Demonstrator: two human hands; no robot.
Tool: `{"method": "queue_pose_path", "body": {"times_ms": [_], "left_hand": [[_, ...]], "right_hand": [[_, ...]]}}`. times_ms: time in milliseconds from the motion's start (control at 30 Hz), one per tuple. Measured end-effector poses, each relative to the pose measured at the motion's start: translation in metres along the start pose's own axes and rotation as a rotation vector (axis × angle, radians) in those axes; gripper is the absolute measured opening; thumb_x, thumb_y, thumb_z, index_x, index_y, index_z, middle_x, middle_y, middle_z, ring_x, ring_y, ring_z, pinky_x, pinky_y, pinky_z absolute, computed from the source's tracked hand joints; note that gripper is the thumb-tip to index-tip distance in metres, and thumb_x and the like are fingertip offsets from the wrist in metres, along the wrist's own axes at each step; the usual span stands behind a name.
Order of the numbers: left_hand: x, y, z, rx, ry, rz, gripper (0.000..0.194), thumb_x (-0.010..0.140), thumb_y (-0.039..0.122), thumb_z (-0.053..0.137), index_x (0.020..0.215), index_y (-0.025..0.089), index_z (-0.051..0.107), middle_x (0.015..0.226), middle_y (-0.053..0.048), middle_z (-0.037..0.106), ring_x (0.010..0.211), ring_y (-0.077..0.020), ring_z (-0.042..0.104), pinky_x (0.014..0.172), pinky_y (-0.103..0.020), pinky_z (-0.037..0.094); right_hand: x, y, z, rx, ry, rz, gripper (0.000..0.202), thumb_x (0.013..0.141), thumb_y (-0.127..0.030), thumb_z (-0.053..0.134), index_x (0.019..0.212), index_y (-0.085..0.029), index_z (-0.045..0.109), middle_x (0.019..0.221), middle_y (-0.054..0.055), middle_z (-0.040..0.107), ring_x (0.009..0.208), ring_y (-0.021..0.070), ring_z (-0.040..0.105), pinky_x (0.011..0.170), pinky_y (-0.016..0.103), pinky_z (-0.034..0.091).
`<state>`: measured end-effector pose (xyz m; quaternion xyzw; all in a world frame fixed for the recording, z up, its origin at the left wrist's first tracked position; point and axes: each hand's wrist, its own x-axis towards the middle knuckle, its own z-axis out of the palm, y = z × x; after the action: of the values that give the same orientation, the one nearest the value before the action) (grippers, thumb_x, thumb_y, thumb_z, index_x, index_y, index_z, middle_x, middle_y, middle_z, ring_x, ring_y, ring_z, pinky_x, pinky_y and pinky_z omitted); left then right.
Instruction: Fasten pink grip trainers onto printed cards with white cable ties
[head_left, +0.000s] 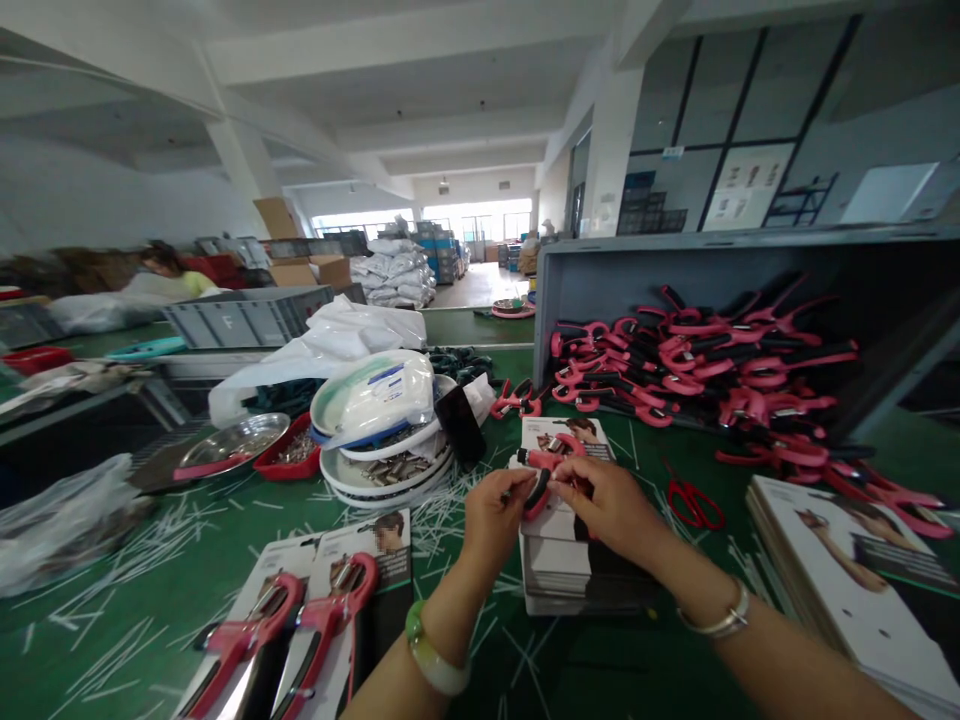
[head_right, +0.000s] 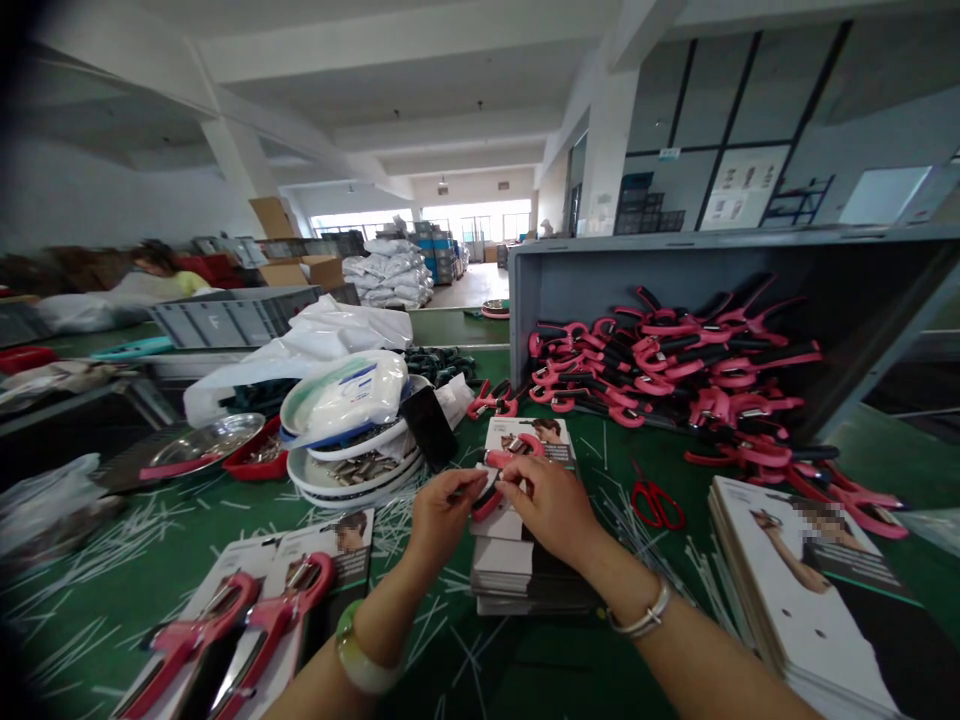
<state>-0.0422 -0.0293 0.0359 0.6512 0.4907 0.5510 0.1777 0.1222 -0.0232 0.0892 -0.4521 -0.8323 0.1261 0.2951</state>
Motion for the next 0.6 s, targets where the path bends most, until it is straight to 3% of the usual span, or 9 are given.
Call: {"method": "queue_pose_path", "body": {"times_ms": [200,600], "left_hand": [[0.001,-0.007,-0.003,0.017,-0.054,0.114,0.014,0.082,0.017,0.058,0.087,0.021,0.07,0.086,-0.002,0.073,0.08,-0.014,0.065,0.076,-0.026,0.051],[0.001,-0.006,-0.002,0.037,-0.023,0.084,0.012,0.08,0.014,0.062,0.083,0.021,0.071,0.081,-0.001,0.072,0.076,-0.0131,0.065,0.071,-0.023,0.051]], "right_hand": [[-0.002,0.002,0.012,0.027,0.013,0.066,0.016,0.085,-0.03,0.05,0.079,-0.022,0.063,0.078,0.002,0.067,0.072,0.0175,0.059,0.063,0.028,0.042],[-0.008,0.008,0.017,-0.131,0.061,-0.04,0.023,0.09,-0.029,0.041,0.095,-0.021,0.063,0.093,0.006,0.068,0.087,0.0217,0.062,0.075,0.034,0.047]]}}
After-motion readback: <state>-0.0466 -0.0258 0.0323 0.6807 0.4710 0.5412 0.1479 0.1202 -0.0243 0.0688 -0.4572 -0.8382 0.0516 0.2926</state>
